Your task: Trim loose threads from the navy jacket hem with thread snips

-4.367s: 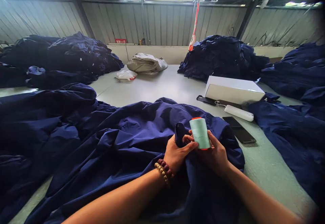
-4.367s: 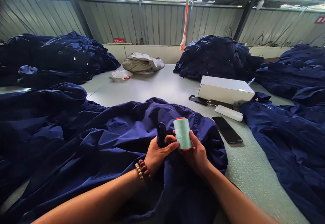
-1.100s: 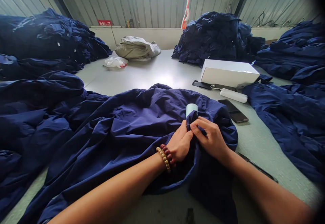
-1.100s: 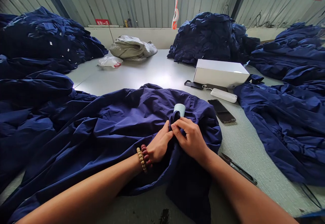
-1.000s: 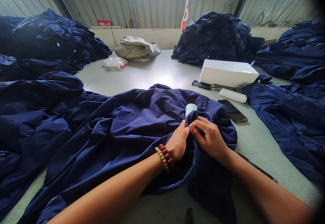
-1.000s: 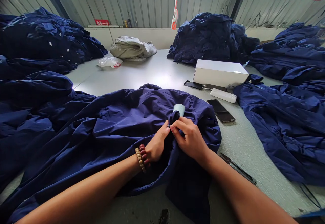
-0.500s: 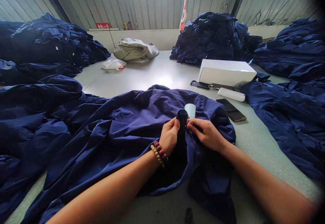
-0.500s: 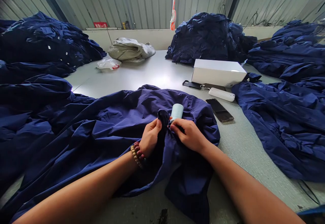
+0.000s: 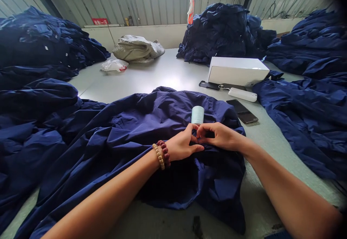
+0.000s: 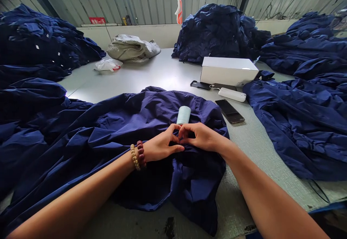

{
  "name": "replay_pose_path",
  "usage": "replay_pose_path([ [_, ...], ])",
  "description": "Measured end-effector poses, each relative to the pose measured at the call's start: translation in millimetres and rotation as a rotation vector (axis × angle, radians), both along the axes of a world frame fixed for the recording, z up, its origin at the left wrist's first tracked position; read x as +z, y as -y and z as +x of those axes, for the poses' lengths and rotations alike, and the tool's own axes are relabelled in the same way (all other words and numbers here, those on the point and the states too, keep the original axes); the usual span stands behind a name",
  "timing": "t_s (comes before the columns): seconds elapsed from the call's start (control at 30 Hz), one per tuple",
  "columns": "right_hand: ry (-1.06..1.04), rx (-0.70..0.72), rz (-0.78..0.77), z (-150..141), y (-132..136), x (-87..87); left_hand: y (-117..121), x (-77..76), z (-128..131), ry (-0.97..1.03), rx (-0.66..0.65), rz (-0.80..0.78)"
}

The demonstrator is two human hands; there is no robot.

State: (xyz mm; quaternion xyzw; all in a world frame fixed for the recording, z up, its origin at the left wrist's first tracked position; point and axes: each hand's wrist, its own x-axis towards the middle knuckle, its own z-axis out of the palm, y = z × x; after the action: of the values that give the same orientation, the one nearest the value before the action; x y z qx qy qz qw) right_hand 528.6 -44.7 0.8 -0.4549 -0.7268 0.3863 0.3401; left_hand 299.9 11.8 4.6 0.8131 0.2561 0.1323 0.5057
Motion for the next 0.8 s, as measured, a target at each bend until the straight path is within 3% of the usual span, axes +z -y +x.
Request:
replay_pose_path([
  [0.17,0.097,-0.024,0.095,-4.9,7.3,10.4,13.7,-1.8,8.2,-0.206,0.088,0.306],
  [0.37,0.200,-0.142,0.297,-18.3,18.2,19.2,15.1,-3.3,10.7,-0.197,0.239,0.456],
  [0.47,0.231,-0.186,0.338,-23.5,20.0,15.7,8.9,-3.2,10.2,-0.113,0.303,0.411],
  [0.6,0.216,-0.216,0.304,-30.3,18.5,7.8,-2.7,-6.2,9.9,-0.015,0.354,0.235],
  [0.8,0.262,-0.277,0.361,-35.0,16.9,5.1,-30.4,-12.8,0.1,0.066,0.249,-0.109],
])
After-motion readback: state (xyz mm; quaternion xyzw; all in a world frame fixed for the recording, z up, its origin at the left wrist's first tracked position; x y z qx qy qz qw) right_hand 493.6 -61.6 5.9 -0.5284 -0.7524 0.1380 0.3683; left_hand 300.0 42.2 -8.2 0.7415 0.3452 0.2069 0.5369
